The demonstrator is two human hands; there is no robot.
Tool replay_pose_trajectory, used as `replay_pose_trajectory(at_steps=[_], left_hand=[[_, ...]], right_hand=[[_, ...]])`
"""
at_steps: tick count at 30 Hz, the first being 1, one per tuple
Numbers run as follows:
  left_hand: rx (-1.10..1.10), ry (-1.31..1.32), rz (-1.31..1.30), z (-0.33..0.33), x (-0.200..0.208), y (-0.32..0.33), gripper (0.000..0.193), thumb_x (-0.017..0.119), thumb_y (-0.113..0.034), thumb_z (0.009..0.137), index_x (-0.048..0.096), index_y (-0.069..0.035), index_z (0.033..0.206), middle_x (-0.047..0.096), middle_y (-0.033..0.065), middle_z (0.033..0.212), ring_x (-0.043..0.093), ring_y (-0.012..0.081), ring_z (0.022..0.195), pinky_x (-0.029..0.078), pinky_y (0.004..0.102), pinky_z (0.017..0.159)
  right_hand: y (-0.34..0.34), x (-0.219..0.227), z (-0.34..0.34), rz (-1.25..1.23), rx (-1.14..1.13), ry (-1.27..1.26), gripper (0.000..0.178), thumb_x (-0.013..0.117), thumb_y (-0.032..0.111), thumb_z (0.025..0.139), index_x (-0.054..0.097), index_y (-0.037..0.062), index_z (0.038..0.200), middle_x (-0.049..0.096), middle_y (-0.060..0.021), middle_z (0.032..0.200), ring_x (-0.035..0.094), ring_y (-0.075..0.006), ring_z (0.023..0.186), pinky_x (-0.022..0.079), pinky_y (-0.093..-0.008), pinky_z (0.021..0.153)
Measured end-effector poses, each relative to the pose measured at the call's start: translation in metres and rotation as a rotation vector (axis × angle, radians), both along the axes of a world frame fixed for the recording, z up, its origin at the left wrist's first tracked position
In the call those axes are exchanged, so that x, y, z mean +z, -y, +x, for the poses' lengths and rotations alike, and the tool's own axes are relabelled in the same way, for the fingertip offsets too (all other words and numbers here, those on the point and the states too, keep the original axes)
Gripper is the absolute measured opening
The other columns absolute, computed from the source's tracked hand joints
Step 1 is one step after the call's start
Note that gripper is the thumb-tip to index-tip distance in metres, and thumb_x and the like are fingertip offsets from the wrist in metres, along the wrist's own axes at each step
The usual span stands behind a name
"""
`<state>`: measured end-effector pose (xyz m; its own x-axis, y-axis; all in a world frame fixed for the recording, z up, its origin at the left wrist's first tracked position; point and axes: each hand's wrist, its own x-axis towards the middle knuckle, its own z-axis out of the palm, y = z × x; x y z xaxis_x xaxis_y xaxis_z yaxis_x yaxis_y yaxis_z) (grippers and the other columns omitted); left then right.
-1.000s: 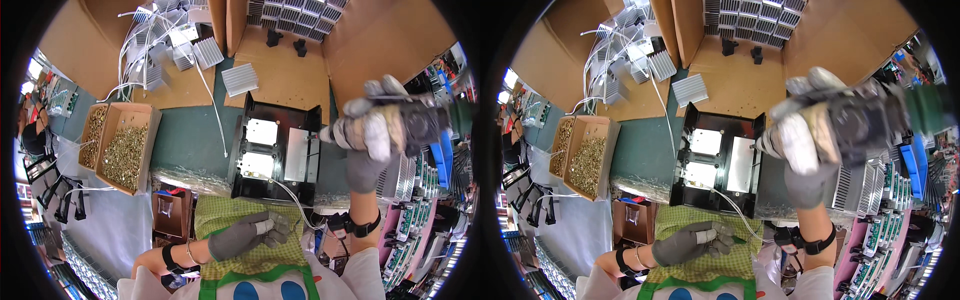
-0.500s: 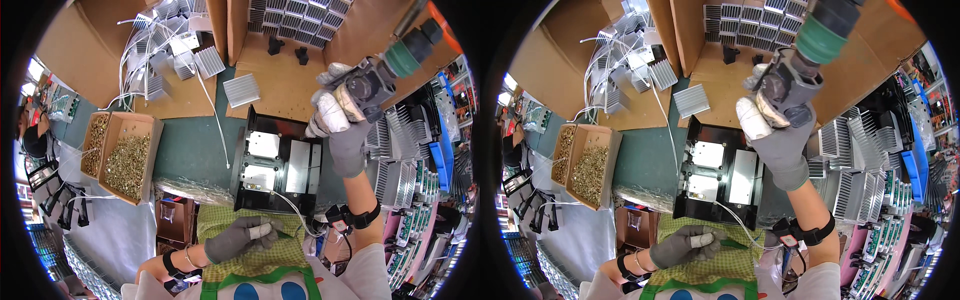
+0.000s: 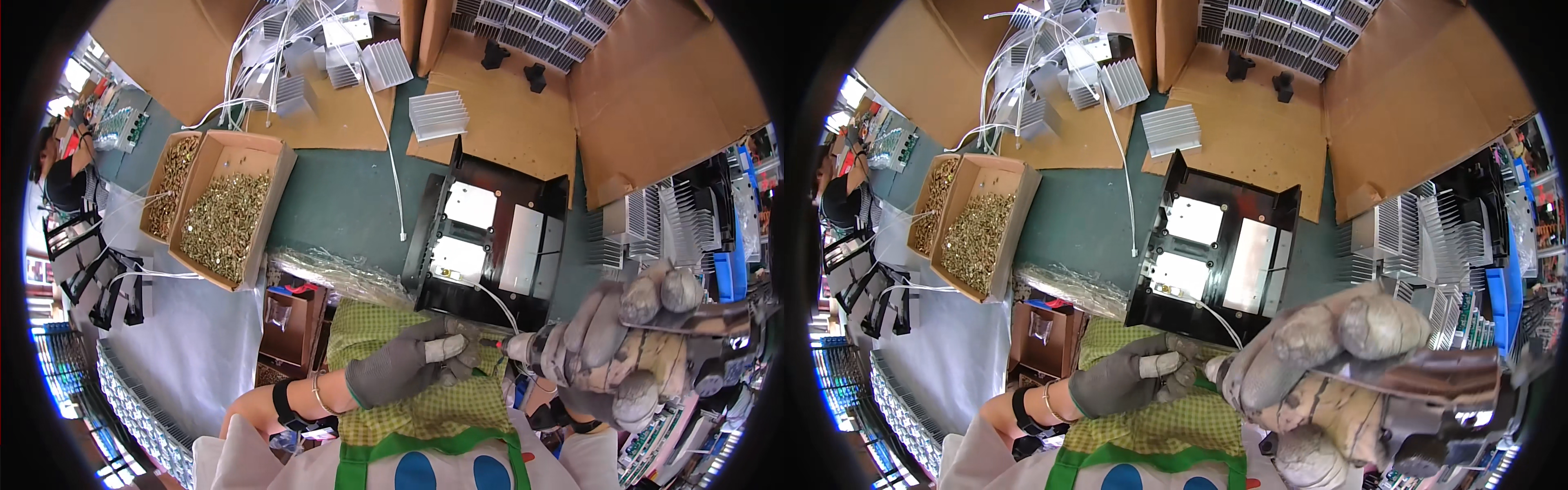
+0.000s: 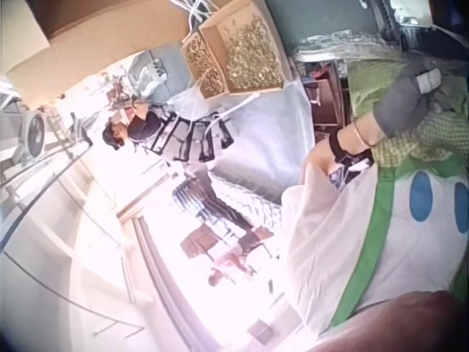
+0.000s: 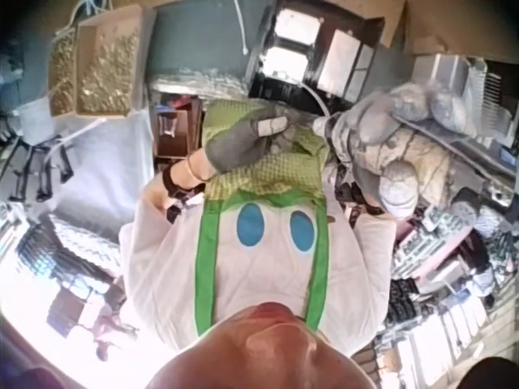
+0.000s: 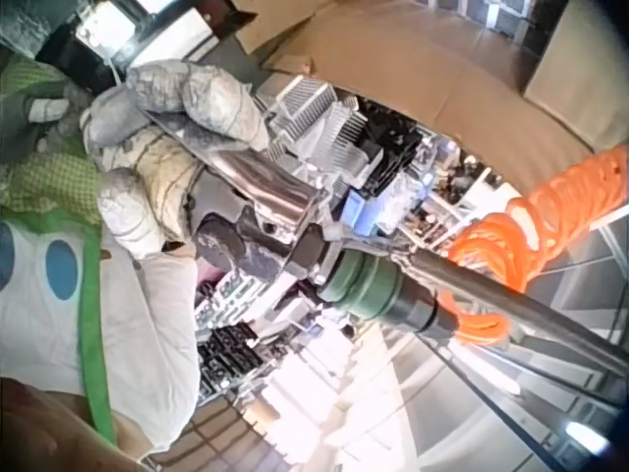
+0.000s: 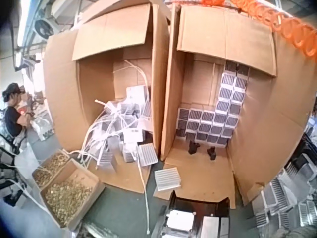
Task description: Assembling heatsinks into metal frames and securing them with an electric screwdriver.
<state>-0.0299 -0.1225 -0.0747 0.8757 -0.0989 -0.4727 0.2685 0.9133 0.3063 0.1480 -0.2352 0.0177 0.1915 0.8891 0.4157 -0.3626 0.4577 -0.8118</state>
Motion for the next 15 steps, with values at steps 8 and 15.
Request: replay_pose_trajectory(at_steps=[8,15], left_hand=[[0.014,0.032,-0.118,-0.008,-0.011,0.007,0.031,0.055,-0.030,0.091,0.052,-0.006,0.110,0.053,0.0027,0.082,0.047,0.0110,0.068,0.036,0.0243,0.057],[0.007,0.119,-0.104,-0.009,-0.018,0.009,0.032,0.053,-0.036,0.092,0.052,-0.004,0.096,0.052,0.0021,0.074,0.042,0.0106,0.059,0.034,0.0238,0.051]], right_hand=[[-0.010,0.001,-0.045,-0.012,-0.238,-0.138,0.027,0.058,0.017,0.086,0.054,0.0037,0.109,0.057,-0.0140,0.101,0.058,-0.0299,0.083,0.049,-0.0462,0.076],[-0.003,-0.005,-0.031,-0.069,-0.161,-0.133,0.044,0.067,0.011,0.080,0.047,0.0077,0.119,0.055,-0.0106,0.108,0.060,-0.0296,0.080,0.051,-0.0531,0.072]])
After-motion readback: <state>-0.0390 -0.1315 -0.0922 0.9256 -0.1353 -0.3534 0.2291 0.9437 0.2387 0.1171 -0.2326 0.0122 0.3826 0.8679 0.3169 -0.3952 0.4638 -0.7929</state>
